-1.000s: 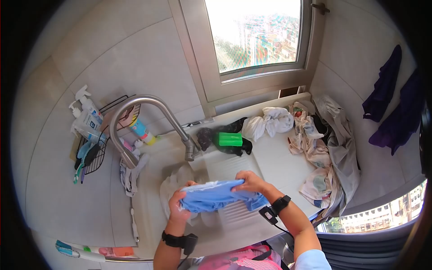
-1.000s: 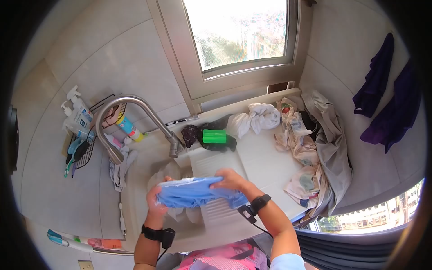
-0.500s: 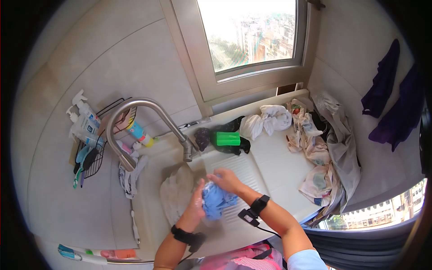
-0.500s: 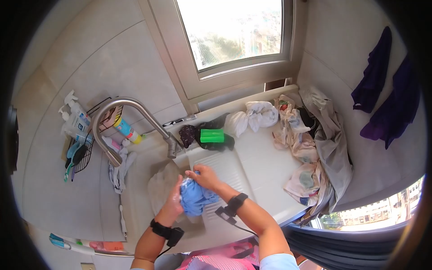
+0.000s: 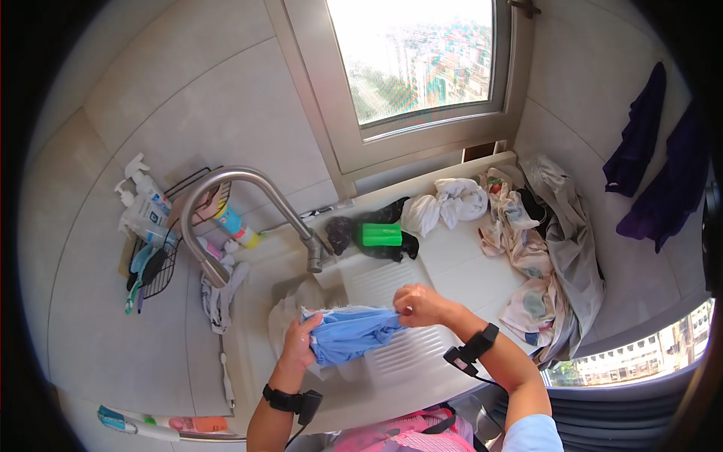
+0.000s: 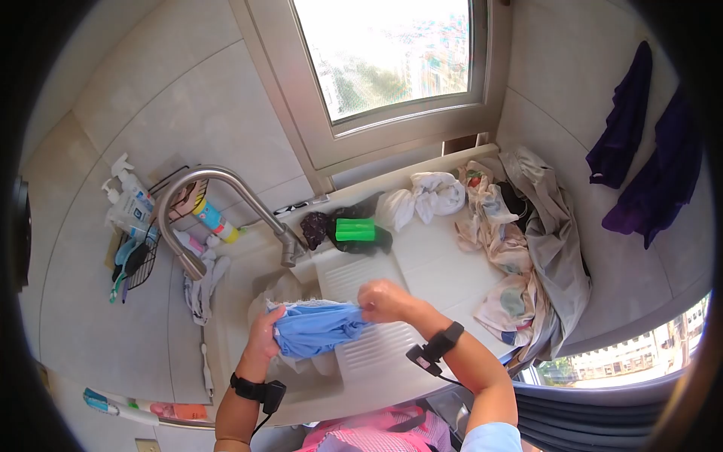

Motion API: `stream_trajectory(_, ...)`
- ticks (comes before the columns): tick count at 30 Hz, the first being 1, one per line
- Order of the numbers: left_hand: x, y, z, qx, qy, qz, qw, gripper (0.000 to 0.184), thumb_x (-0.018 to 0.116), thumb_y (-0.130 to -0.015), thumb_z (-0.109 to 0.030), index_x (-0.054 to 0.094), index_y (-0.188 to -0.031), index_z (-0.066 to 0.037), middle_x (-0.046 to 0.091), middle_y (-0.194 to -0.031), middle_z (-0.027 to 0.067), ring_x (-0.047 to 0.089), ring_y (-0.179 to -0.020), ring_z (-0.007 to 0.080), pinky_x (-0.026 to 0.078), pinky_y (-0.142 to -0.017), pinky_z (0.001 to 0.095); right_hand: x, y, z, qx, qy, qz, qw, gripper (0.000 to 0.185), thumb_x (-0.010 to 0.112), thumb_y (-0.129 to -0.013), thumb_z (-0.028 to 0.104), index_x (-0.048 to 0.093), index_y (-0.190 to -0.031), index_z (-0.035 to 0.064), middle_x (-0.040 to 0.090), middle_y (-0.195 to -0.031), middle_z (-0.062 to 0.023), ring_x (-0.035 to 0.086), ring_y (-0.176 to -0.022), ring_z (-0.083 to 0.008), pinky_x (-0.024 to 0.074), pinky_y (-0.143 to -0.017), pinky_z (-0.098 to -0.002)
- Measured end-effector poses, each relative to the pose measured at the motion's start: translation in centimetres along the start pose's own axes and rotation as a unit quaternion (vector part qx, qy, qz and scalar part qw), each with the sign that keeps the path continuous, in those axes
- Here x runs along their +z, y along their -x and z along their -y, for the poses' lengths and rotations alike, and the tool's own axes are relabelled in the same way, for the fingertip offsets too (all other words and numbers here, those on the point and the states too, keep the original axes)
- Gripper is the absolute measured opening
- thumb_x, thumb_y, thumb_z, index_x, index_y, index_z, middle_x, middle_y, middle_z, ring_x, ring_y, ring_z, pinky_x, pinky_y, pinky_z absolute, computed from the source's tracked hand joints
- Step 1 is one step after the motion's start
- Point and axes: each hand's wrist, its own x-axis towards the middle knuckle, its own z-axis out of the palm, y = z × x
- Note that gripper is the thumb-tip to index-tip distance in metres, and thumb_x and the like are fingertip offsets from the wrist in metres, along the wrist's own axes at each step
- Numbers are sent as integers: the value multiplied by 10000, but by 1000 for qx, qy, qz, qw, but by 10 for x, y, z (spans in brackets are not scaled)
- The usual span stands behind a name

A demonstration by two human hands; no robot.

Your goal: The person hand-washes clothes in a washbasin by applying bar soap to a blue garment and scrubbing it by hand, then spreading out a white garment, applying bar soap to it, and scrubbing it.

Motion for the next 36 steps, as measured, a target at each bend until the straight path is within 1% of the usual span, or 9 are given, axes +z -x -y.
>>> stream_trajectory(7,-1,-3,2,26,9,23,999,105,561,-800,-92,518,-886,-51,579,-826,59,584,-753,179,487,-693,317,29,14,28,50,-169,152,973,121,565,-655,99,477,-624,21,517,-832,-77,478,-661,-217,383,-574,-310)
stream_trajectory(13,-3,6,3,46,-203,61,976,214,647,-739,-118,521,-901,-57,567,-803,38,556,-704,125,475,-640,270,17,5,29,171,-262,-53,948,264,633,-751,272,517,-708,39,525,-710,-50,482,-679,-125,407,-598,-297)
stream_trajectory(16,17,24,-8,-49,-542,135,828,297,675,-709,-135,521,-944,-37,567,-816,38,544,-706,112,463,-646,257,-12,-7,26,149,-239,-103,954,266,637,-755,279,527,-762,37,538,-702,-55,493,-679,-132,421,-615,-298)
stream_trajectory(19,5,21,3,-74,-576,238,779,347,651,-726,-142,512,-1015,-8,580,-866,68,565,-739,139,465,-684,273,-33,-11,32,139,-122,-2,983,275,638,-753,286,547,-805,31,556,-700,-59,509,-669,-136,429,-601,-293)
stream_trajectory(22,-11,19,15,27,-139,143,979,355,578,-778,-194,502,-1064,3,581,-952,99,572,-822,168,457,-750,304,-37,-14,31,142,8,109,984,312,643,-743,313,574,-863,33,581,-723,-67,533,-675,-147,436,-590,-296)
stream_trajectory(25,-1,-2,29,-38,147,99,984,400,529,-810,-266,484,-1133,-35,552,-1063,112,513,-1030,238,410,-880,351,-5,-28,-3,192,-79,14,978,358,649,-724,352,595,-900,45,598,-760,-111,564,-712,-209,445,-642,-320)
stream_trajectory(28,-10,-44,70,30,116,44,992,399,501,-820,-377,498,-1052,-52,541,-1010,112,518,-968,247,382,-902,378,58,-51,33,153,-325,-196,913,315,640,-718,341,601,-863,63,588,-745,-159,574,-730,-288,451,-681,-318)
stream_trajectory(30,-91,-74,130,101,76,169,978,376,449,-857,-393,492,-1051,-74,544,-992,76,531,-931,218,403,-885,363,149,-61,45,41,-60,-209,975,233,619,-726,309,606,-787,84,588,-711,-150,574,-701,-312,459,-630,-340)
stream_trajectory(36,-5,-28,45,-85,116,9,990,391,403,-880,-367,464,-1095,-47,532,-1080,94,512,-1015,225,422,-869,398,100,-98,29,154,-50,-250,955,333,567,-779,333,516,-643,32,528,-612,-147,500,-581,-376,417,-518,-396)
